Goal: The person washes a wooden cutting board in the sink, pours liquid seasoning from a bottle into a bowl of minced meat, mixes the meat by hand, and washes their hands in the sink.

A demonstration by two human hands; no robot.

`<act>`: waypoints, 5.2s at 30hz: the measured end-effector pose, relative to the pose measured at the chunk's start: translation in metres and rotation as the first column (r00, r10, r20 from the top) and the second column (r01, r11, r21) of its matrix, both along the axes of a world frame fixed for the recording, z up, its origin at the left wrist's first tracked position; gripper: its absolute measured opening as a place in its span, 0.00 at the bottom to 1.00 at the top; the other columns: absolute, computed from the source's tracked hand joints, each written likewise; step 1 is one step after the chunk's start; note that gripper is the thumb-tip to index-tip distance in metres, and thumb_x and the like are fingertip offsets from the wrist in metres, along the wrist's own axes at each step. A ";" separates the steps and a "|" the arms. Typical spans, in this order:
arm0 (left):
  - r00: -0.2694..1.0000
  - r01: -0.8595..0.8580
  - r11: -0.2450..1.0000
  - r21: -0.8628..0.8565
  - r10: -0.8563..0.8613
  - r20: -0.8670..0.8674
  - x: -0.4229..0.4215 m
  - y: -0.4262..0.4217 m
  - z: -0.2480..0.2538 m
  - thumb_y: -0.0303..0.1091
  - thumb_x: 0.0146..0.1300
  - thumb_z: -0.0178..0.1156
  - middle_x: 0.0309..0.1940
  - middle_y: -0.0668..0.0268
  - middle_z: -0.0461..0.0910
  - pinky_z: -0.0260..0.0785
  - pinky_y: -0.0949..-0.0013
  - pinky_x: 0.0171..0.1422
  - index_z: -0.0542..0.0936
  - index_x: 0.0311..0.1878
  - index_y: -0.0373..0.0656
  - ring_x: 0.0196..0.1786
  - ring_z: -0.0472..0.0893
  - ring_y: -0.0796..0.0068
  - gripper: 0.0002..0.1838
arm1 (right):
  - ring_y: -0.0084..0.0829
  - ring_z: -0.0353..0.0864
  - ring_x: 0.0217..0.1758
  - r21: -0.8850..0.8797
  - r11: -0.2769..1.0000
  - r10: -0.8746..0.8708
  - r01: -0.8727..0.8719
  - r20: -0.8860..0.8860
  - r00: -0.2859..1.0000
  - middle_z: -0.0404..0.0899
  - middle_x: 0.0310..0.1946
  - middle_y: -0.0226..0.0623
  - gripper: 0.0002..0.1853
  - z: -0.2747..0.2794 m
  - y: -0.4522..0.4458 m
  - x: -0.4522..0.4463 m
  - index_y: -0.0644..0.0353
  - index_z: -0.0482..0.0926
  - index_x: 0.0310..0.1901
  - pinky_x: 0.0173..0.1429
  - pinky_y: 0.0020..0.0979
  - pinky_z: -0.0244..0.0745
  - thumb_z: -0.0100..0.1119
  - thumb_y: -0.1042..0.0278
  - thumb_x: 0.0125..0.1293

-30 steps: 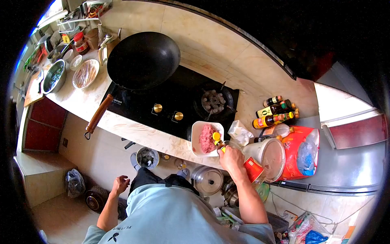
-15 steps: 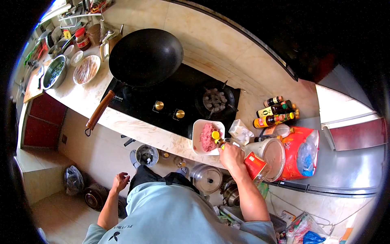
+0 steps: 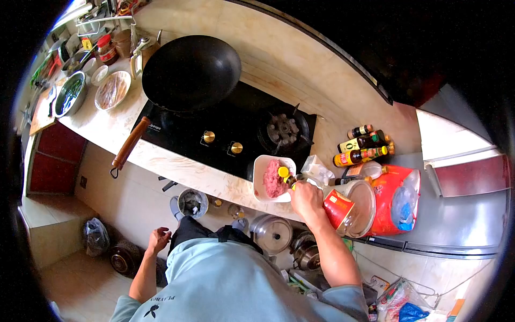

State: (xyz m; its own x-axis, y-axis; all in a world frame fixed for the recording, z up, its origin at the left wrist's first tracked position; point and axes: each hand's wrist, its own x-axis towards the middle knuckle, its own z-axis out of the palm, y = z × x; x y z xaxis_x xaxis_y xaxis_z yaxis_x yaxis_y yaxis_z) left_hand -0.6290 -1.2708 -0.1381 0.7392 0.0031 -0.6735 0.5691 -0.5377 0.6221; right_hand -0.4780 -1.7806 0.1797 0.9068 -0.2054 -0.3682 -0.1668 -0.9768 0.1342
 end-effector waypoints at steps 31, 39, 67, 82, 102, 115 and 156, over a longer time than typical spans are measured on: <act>0.395 0.607 0.795 0.009 -0.311 0.864 0.187 -0.289 0.283 0.28 0.60 0.66 0.53 0.56 0.82 0.75 0.56 0.59 0.81 0.57 0.41 0.56 0.81 0.56 0.20 | 0.60 0.84 0.41 0.297 0.937 -0.259 0.183 0.239 0.936 0.84 0.34 0.59 0.21 0.005 -0.005 -0.054 0.63 0.80 0.37 0.45 0.55 0.77 0.62 0.48 0.67; -0.053 0.685 0.593 0.423 -0.538 0.841 0.206 -0.378 0.321 0.44 0.66 0.63 0.63 0.59 0.79 0.59 0.47 0.75 0.79 0.63 0.45 0.69 0.74 0.59 0.25 | 0.51 0.83 0.23 0.656 0.753 -0.521 0.050 0.548 0.654 0.80 0.20 0.50 0.21 0.014 0.000 -0.102 0.62 0.76 0.30 0.28 0.45 0.75 0.64 0.50 0.68; 0.874 0.479 0.784 -0.395 -0.385 0.296 0.101 -0.193 0.198 0.32 0.73 0.60 0.44 0.62 0.88 0.76 0.73 0.55 0.82 0.57 0.33 0.46 0.84 0.76 0.16 | 0.49 0.83 0.41 0.767 0.618 -0.756 -0.174 0.640 0.138 0.82 0.34 0.50 0.18 -0.033 -0.189 0.117 0.64 0.77 0.40 0.46 0.44 0.76 0.63 0.54 0.68; 0.999 0.039 0.946 -0.323 -0.026 0.043 0.050 -0.109 0.210 0.45 0.72 0.62 0.51 0.59 0.85 0.75 0.69 0.52 0.77 0.63 0.35 0.50 0.84 0.71 0.25 | 0.48 0.86 0.43 0.402 0.801 -0.598 0.443 0.499 0.627 0.87 0.35 0.46 0.21 -0.037 -0.272 0.108 0.59 0.85 0.38 0.49 0.44 0.79 0.63 0.45 0.63; 0.816 0.433 0.895 -0.108 -0.338 0.469 0.126 -0.218 0.282 0.30 0.65 0.66 0.45 0.57 0.88 0.78 0.68 0.53 0.82 0.57 0.37 0.47 0.87 0.70 0.18 | 0.49 0.84 0.44 0.157 0.973 -0.231 0.171 0.570 0.788 0.85 0.35 0.48 0.12 0.097 -0.247 0.008 0.60 0.84 0.38 0.48 0.47 0.77 0.68 0.60 0.63; 0.249 0.664 0.739 0.116 -0.364 0.897 0.170 -0.368 0.363 0.36 0.47 0.76 0.48 0.57 0.84 0.79 0.58 0.53 0.72 0.67 0.45 0.49 0.84 0.55 0.41 | 0.30 0.82 0.42 0.732 0.545 -0.233 -0.409 0.601 0.765 0.80 0.39 0.36 0.19 0.158 -0.055 -0.056 0.62 0.79 0.44 0.48 0.32 0.79 0.77 0.64 0.57; 0.675 0.726 0.654 -0.213 -0.619 0.402 0.139 -0.309 0.253 0.44 0.53 0.74 0.40 0.52 0.86 0.77 0.58 0.51 0.81 0.50 0.37 0.42 0.86 0.56 0.26 | 0.28 0.87 0.33 0.942 0.320 -0.402 0.096 0.043 0.915 0.84 0.43 0.42 0.21 -0.027 -0.024 -0.089 0.64 0.70 0.65 0.39 0.29 0.81 0.54 0.69 0.73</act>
State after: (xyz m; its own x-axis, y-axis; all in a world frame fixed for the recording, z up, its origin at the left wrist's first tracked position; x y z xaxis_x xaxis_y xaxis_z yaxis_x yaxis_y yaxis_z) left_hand -0.4897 -1.5797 0.1146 0.5895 -0.7485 -0.3037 -0.0876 -0.4331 0.8971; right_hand -0.5675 -1.8046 0.1527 0.9542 -0.1146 -0.2765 -0.2993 -0.3608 -0.8833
